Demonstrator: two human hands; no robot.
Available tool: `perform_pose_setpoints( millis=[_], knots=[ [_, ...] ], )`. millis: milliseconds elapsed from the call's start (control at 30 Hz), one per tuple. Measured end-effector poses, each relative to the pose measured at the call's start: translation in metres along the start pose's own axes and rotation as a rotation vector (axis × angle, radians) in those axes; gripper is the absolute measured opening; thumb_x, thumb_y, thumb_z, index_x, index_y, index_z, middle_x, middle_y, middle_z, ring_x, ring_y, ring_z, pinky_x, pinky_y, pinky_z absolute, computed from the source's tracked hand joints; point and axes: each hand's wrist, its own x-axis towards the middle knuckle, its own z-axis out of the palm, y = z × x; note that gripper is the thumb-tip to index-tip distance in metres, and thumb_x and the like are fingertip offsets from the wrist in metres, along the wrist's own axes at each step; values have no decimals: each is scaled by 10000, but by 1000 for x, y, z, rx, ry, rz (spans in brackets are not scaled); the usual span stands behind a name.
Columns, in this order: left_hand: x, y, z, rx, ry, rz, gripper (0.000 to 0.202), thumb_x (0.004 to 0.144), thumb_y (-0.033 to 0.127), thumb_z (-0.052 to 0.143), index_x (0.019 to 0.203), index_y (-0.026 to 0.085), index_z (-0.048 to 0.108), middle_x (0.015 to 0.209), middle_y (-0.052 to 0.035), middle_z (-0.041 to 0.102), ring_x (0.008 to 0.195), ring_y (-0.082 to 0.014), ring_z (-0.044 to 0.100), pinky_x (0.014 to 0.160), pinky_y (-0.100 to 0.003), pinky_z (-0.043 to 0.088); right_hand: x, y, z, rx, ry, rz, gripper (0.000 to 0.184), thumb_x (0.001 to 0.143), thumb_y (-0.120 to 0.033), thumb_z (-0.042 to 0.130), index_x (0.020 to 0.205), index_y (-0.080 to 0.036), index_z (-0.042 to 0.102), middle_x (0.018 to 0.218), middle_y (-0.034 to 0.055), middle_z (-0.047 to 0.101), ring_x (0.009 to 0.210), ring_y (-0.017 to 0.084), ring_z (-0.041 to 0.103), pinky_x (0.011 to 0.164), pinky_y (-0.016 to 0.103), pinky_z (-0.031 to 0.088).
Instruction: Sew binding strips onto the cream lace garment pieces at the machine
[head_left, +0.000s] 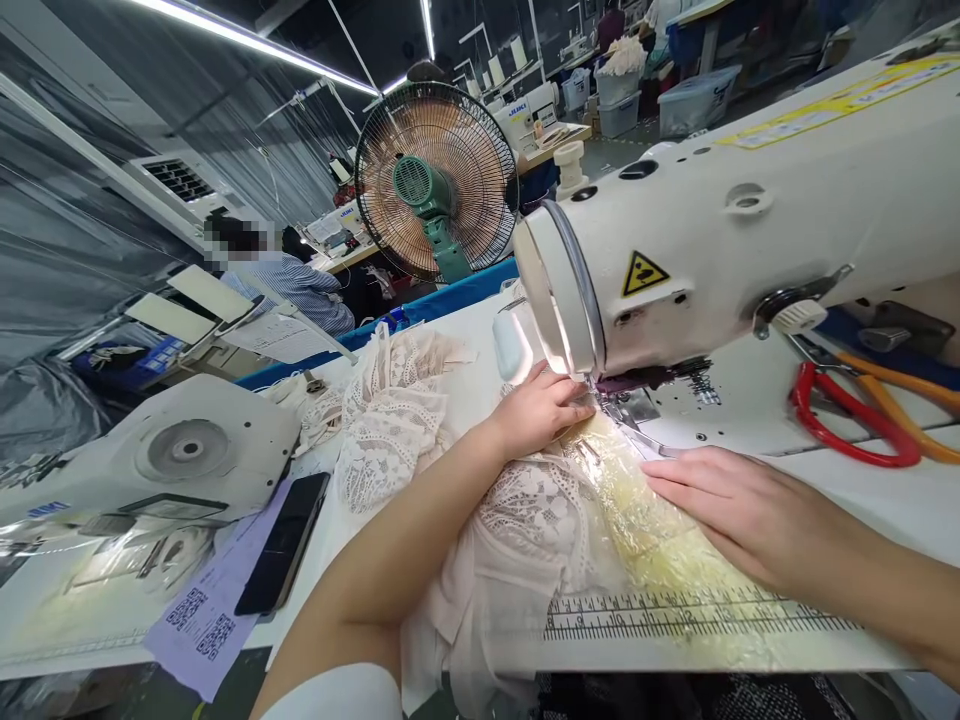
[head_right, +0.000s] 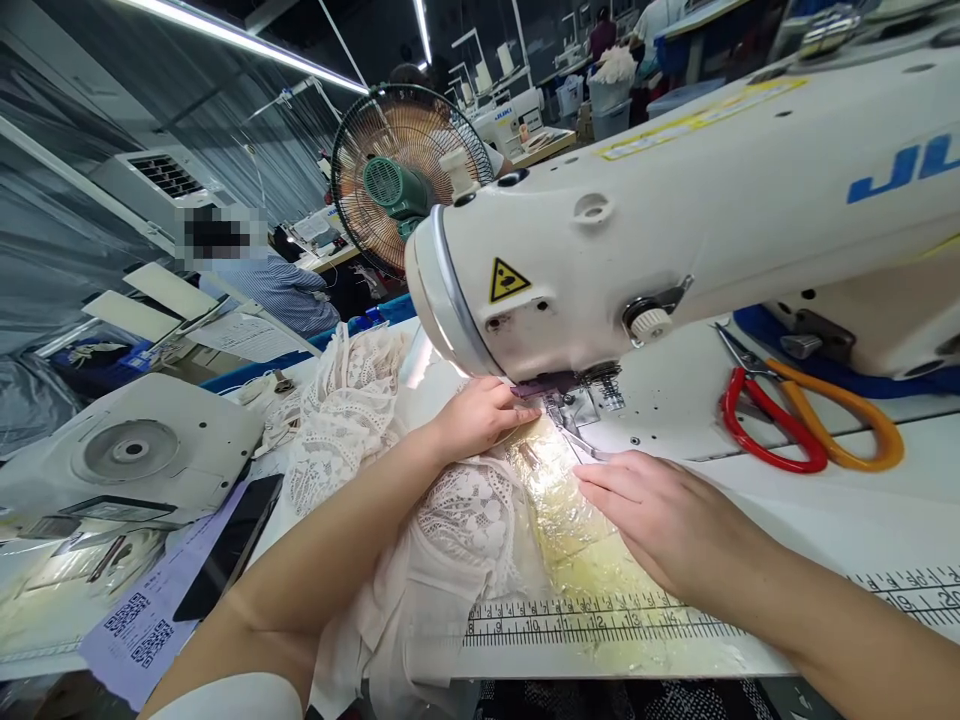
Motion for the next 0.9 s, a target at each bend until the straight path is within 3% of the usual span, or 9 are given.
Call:
perform_pose_setpoints(
  millis=[267,367,433,533,633,700,800,900],
  knots=[
    [-7,1,-8,36,-29,-131,303,917,294,404,1098,256,643,1148,-93,588,1108,-268,468,815,-395,438,-1,-1,0,-4,-16,5,387,822,-97,381,1105,-213,617,1151,39,648,1028,215,572,825,381,509],
    [-14,13,-23,-13,63,-182,271,887,212,429,1016,192,666,1185,-103,576,1094,-256,490,868,-411,424,-1,-3,0,8,-8,32,404,814,-81,376,1112,-213,615,1157,42,645,1043,213,569,836,389,509],
    [-18,27,-34,-129,72,-132,273,858,137,426,1007,151,654,1156,-104,594,1042,-210,527,879,-354,432,-1,-3,-1,16,-12,27,407,812,-81,379,1117,-215,612,1156,41,645,1040,210,574,832,388,515],
    [-22,47,-43,-259,-106,-32,227,803,163,521,989,124,643,947,-93,652,906,-200,567,805,-310,459,2,-1,-3,18,-30,20,378,826,-104,385,1098,-219,620,1144,41,650,1025,209,586,809,377,529],
    [-21,56,-43,-385,-228,-93,82,749,130,562,788,139,634,777,-58,632,779,-183,558,724,-288,445,7,-3,-11,38,31,79,314,852,-150,388,1021,-220,643,1097,53,667,996,215,601,802,372,530],
    [-19,55,-43,-670,-146,-188,68,759,133,545,706,151,584,725,-22,597,699,-133,533,657,-239,420,9,-13,-18,56,143,181,285,868,-197,393,1015,-220,636,1053,71,676,975,221,611,802,374,525],
    [-17,48,-44,-1209,95,-351,179,768,280,569,655,156,508,585,34,474,534,-78,432,521,-205,348,12,-41,-24,148,276,409,381,890,-300,401,1252,-230,497,1052,97,659,911,212,632,706,336,540],
    [-11,47,-41,-1513,319,-463,265,721,365,599,630,156,463,545,52,416,488,-65,375,489,-206,308,16,-73,-20,340,138,425,540,888,-362,414,1406,-251,311,1036,89,643,829,194,631,646,306,535]
  ],
)
